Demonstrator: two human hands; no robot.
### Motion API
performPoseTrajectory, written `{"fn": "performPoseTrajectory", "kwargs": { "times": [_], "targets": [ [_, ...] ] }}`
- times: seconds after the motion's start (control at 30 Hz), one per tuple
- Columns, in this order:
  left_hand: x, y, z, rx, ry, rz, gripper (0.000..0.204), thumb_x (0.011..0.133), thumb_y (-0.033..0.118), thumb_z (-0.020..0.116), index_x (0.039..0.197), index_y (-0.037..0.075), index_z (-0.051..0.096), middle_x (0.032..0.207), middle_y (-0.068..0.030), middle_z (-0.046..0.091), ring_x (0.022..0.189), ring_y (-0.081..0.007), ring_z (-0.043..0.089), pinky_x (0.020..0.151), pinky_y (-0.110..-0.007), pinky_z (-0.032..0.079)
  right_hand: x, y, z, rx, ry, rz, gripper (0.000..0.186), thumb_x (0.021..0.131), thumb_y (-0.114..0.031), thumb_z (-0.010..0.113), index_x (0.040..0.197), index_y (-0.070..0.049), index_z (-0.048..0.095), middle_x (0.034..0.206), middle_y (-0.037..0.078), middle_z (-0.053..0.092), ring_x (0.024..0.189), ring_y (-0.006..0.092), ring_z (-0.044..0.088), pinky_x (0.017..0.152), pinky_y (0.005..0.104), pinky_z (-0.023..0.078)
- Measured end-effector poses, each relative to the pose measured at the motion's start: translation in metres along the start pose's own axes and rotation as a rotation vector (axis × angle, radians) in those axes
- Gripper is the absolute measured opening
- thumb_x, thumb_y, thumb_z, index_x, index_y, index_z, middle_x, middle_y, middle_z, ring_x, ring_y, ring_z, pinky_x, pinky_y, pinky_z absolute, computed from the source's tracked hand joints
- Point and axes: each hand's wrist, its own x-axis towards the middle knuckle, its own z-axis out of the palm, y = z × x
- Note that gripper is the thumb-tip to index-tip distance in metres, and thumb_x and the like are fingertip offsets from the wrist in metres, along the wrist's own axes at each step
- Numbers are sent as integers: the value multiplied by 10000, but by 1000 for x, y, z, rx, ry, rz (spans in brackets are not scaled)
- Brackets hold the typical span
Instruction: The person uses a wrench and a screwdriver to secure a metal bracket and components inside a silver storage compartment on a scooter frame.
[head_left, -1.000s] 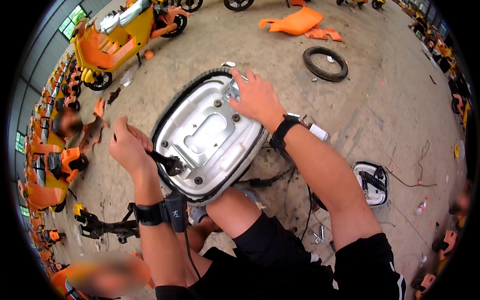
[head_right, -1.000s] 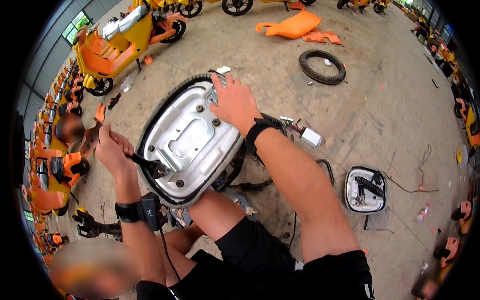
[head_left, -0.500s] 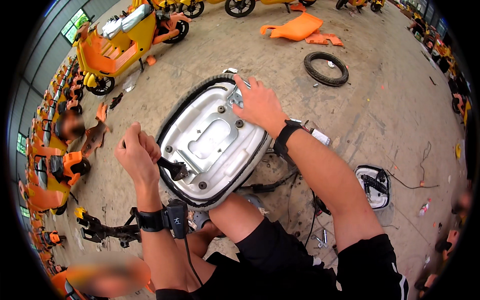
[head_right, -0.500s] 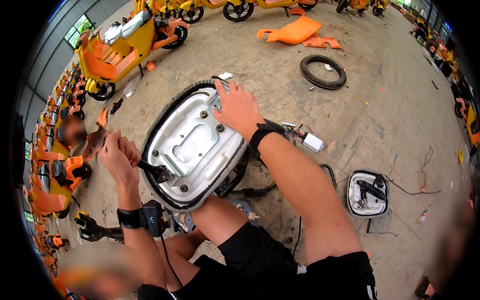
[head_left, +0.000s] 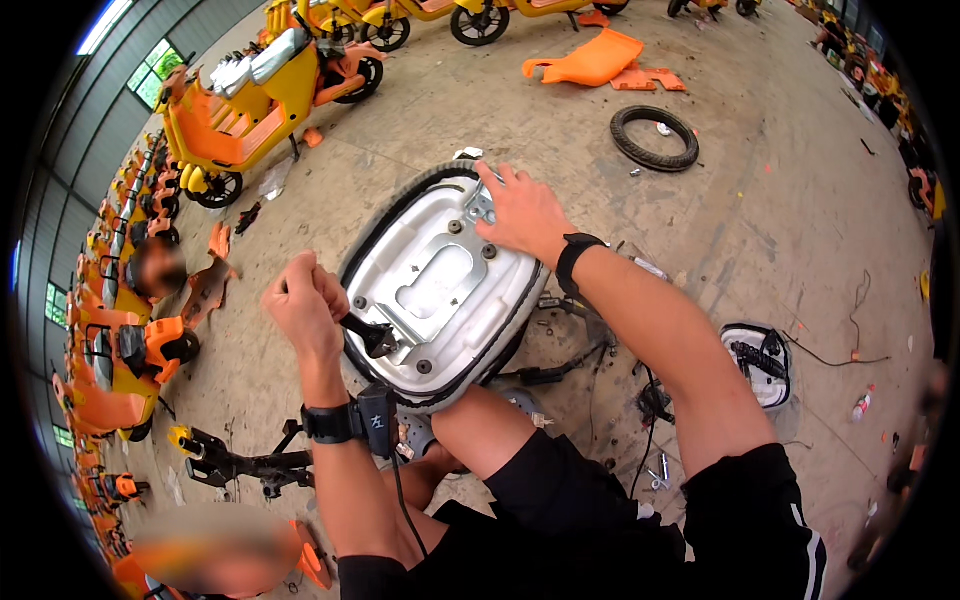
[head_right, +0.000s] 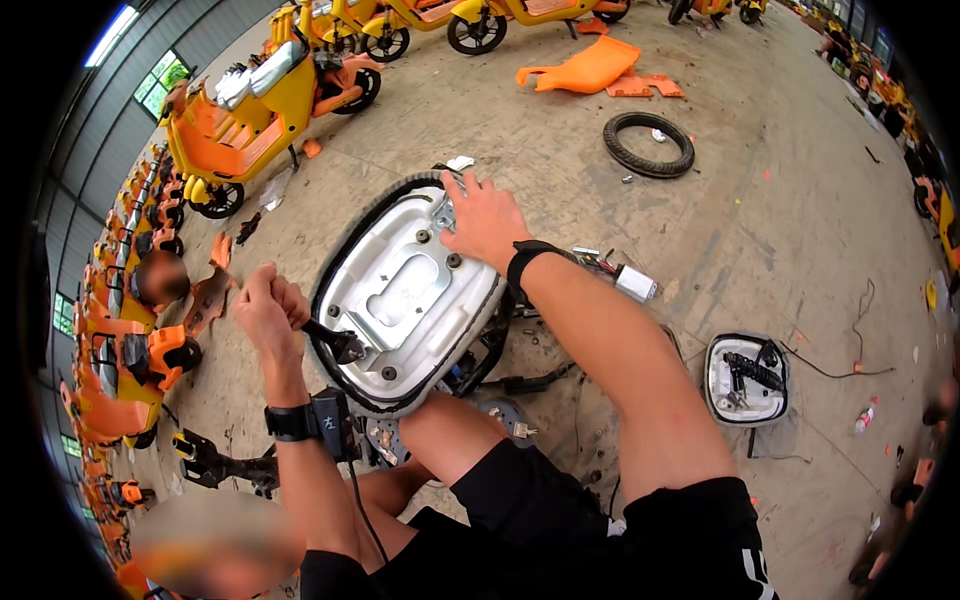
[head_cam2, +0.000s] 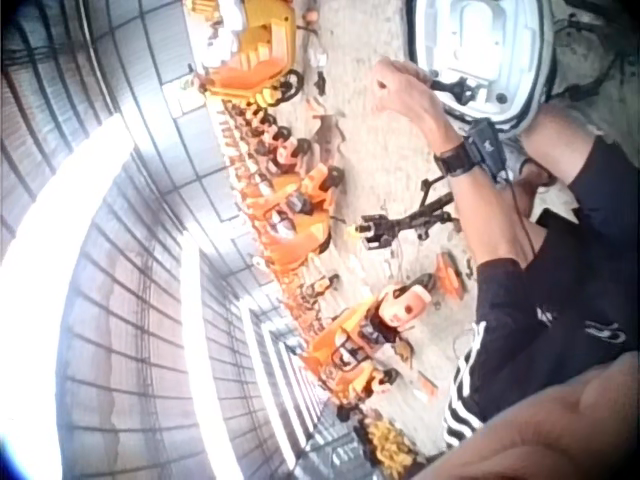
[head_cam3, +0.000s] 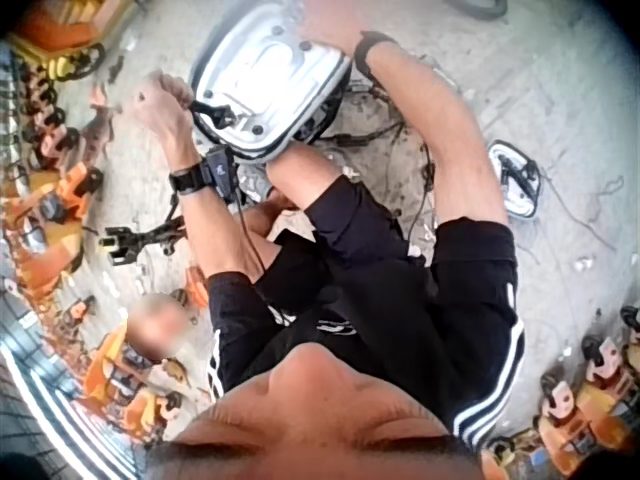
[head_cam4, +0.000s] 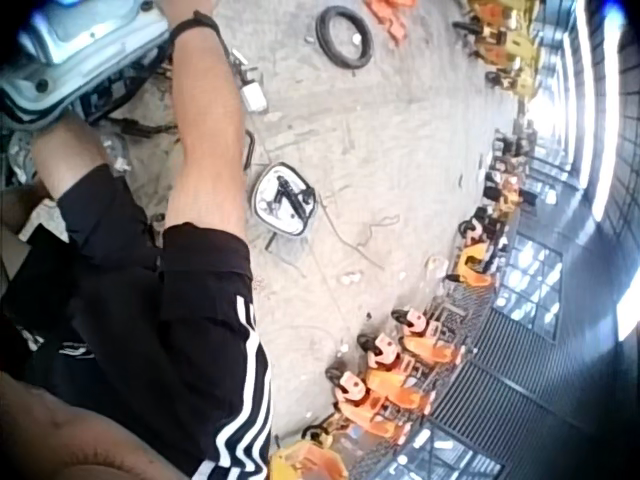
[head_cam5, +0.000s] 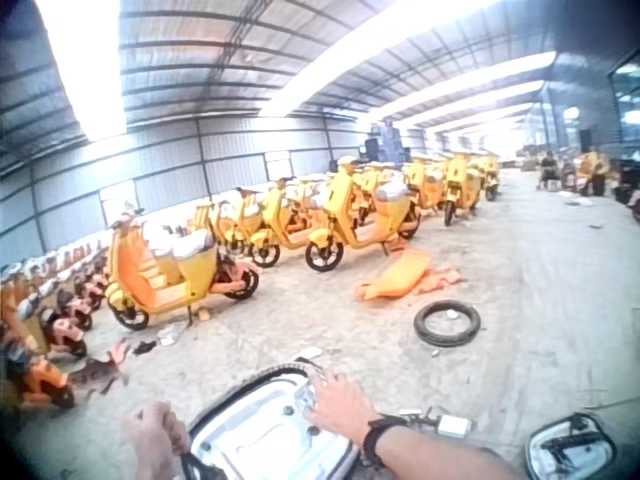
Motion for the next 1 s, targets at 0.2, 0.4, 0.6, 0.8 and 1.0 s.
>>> {"fn": "performPoseTrajectory", "kwargs": {
  "times": [0.2, 0.4, 0.6, 0.8, 1.0],
  "targets": [
    [1, 3, 0, 38, -59, 6, 414, 947, 146, 528, 579, 114, 342, 499, 26, 296, 386, -86, 282, 367, -277, 185, 3, -4, 0, -16, -13, -22, 853, 801, -479, 647, 1501, -103, 336, 1387, 180, 471, 1121, 319, 577, 831, 434, 540],
    [-1, 2, 3, 9, -99, 25, 424, 952, 118, 515, 574, 106, 324, 512, 26, 277, 401, -83, 268, 378, -280, 182, 7, 2, -7, 36, -78, 5, 861, 812, -472, 644, 1516, -104, 313, 1411, 171, 460, 1148, 313, 565, 846, 421, 536],
    [-3, 0, 15, 60, -18, 42, 433, 949, 139, 523, 564, 109, 326, 497, 25, 298, 398, -80, 257, 382, -267, 181, 6, 7, 2, -29, -27, -4, 833, 823, -473, 638, 1504, -105, 330, 1310, 123, 512, 1135, 299, 561, 856, 441, 523],
    [1, 12, 16, 187, 8, 71, 439, 956, 167, 520, 552, 95, 365, 474, 12, 348, 384, -80, 286, 368, -266, 210, 7, -4, 15, -149, -30, -9, 777, 843, -470, 617, 1493, -125, 366, 1249, 105, 535, 1148, 272, 533, 831, 465, 522],
    [-7, 17, 19, 264, -20, 234, 520, 999, 226, 519, 517, 72, 400, 469, -4, 416, 380, -84, 356, 368, -271, 253, 7, 3, 19, -153, 22, 9, 740, 858, -404, 634, 1489, -124, 369, 1210, 88, 544, 1169, 266, 516, 829, 474, 524]
  ]
}}
